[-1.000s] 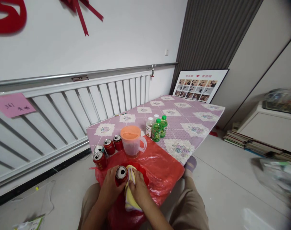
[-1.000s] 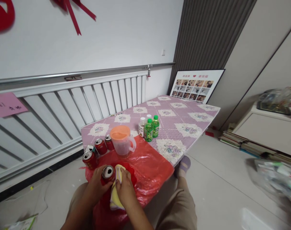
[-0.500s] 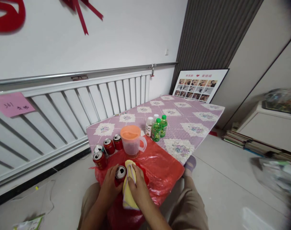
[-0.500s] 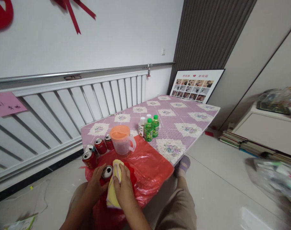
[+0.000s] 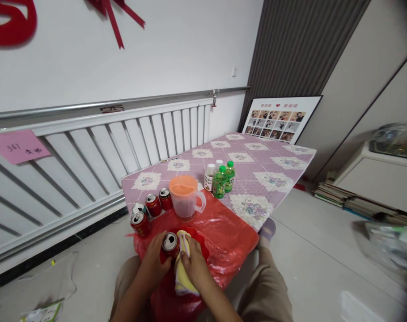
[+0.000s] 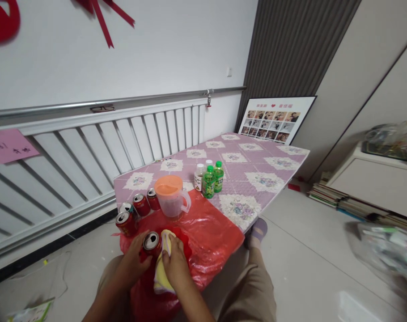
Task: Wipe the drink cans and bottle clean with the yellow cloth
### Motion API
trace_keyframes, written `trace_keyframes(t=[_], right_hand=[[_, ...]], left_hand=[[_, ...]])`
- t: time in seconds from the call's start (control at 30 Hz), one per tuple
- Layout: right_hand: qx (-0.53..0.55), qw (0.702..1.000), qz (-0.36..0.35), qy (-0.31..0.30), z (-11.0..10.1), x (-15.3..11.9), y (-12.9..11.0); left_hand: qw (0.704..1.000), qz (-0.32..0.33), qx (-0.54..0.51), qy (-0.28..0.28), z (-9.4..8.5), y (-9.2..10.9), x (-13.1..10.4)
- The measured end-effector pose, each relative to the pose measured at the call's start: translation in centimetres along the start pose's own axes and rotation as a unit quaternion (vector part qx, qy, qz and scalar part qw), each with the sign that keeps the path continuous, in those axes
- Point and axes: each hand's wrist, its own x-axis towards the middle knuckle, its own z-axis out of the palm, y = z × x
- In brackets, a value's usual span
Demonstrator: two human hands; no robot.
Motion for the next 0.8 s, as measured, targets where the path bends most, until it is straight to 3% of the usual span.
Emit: trace_keyframes(t=[0.33,0.6,0.8], right_hand=[[0.005,0.999,-0.031,0.036,-0.7,-0.2,-2.9],[-0.018,1.0,0.012,-0.016,-0.2,-0.1,-1.0],[-0.017,1.0,0.0,-0.012,-0.5,-0.2,-1.2]], left_hand=[[0.997,-0.067,-0.04,0.022,-0.5,2.1,0.3],[0.996,-0.077,-0.022,0.027,-0.6,2.4,0.2],[0.997,-0.068,-0.041,0.017,-0.3,1.7,0.2]])
